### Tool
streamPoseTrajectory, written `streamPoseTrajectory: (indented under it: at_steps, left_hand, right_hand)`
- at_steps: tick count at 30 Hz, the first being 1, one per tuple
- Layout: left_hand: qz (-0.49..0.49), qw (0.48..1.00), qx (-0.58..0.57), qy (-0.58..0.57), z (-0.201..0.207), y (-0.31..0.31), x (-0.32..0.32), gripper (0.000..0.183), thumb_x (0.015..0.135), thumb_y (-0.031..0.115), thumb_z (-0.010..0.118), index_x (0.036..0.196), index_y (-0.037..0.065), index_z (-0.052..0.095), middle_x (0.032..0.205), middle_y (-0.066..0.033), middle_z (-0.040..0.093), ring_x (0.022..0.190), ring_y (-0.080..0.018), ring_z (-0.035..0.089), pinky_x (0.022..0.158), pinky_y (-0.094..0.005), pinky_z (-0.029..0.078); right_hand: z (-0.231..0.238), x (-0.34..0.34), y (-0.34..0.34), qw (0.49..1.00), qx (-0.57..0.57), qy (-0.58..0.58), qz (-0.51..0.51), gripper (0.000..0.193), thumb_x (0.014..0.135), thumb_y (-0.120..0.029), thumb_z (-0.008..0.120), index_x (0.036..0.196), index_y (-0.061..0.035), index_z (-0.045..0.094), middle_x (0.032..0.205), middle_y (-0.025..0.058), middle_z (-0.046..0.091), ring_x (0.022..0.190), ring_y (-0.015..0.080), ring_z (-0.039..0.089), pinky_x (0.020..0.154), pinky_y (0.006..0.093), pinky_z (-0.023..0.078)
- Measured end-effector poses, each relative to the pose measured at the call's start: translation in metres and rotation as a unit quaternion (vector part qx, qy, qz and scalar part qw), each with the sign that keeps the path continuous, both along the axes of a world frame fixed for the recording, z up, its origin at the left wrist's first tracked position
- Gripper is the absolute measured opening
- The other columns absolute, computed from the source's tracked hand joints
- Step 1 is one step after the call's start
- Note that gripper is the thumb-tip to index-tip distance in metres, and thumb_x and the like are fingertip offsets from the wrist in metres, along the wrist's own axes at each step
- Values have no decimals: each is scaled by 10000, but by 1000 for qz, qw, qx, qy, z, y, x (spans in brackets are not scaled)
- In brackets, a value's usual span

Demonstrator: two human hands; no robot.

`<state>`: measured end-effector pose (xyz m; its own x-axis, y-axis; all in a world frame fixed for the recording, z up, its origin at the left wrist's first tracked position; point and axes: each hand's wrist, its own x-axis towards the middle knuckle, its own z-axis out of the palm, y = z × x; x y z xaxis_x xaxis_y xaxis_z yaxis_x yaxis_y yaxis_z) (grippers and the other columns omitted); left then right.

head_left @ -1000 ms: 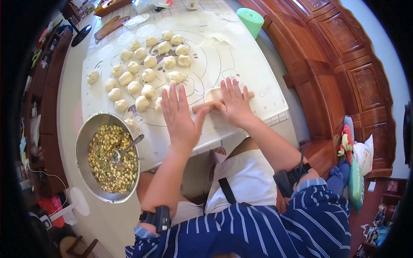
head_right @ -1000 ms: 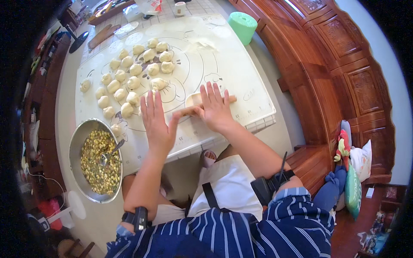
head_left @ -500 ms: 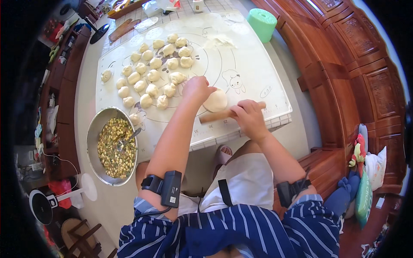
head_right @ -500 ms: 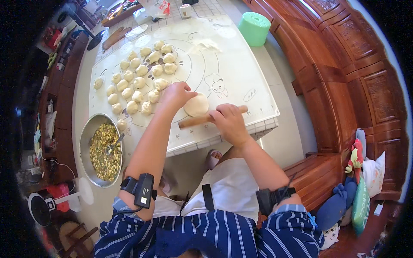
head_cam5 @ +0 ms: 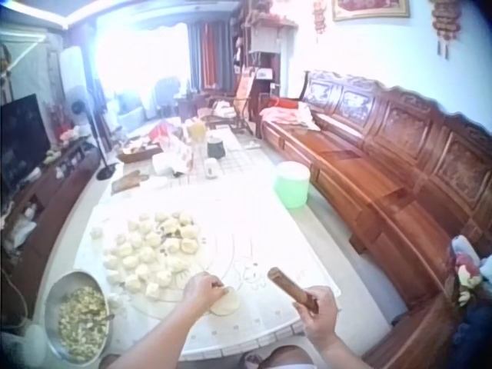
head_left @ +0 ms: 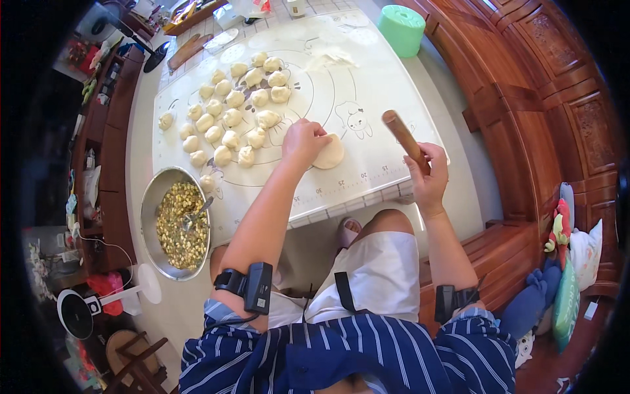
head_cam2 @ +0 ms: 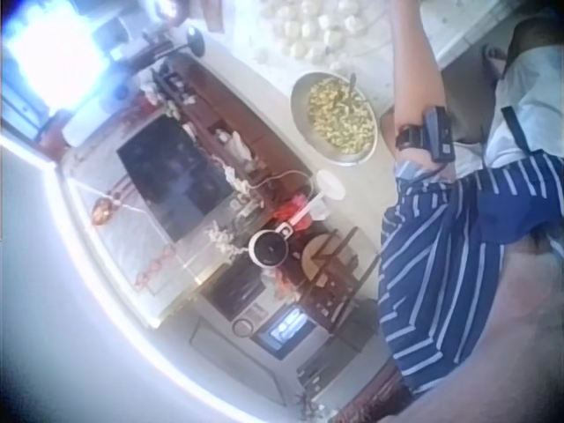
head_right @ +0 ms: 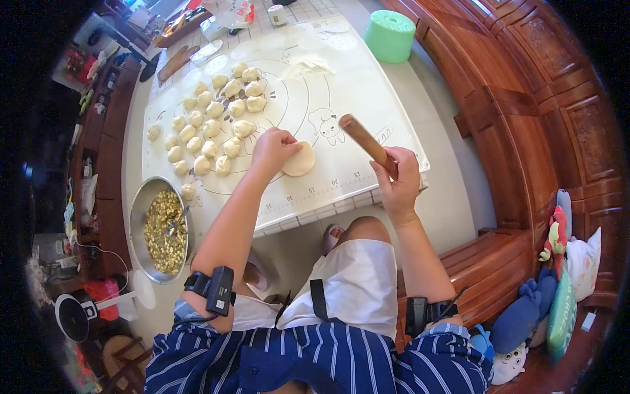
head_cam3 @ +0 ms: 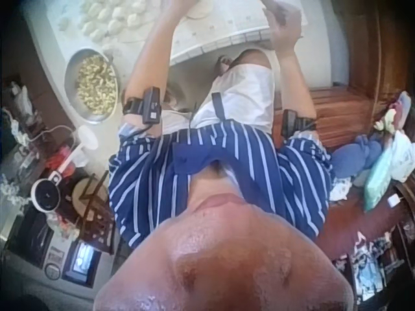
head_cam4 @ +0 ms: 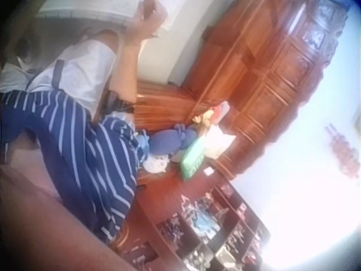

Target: The person is filling and folding dough to make dumplings or buns at a table.

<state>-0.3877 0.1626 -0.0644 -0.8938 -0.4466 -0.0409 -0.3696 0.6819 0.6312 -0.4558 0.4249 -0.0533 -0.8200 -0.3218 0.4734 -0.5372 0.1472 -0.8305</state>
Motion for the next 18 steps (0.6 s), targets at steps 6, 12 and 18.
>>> streamPoseTrajectory:
  at_steps: [6, 12, 18]
  left_hand:
    - [6, 974, 214, 76, 19, 25, 14, 258, 817, 221, 685, 960, 16, 619, 891, -153, 654, 767, -212, 650, 667, -323, 511]
    - [270, 809, 499, 153, 5, 30, 32, 358, 865, 209, 640, 1096, -31, 509, 918, -140, 630, 785, -213, 647, 651, -320, 548]
    - [304, 830, 465, 60, 13, 20, 72, 367, 875, 207, 626, 1122, -33, 500, 910, -99, 622, 755, -155, 620, 611, -275, 525]
  right_hand:
    - [3, -16, 9, 986, 44, 157, -19, 276, 800, -12, 682, 1042, -22, 551, 1021, 106, 531, 856, 180, 565, 708, 285, 494]
    - [12, -20, -11, 998, 36, 50, 0, 306, 762, -39, 714, 1037, -36, 577, 1020, 122, 543, 880, 237, 570, 717, 313, 507]
    - [12, -25, -50, 975, 174, 111, 83, 270, 719, -77, 736, 967, -69, 630, 1094, 134, 560, 948, 299, 565, 820, 368, 486]
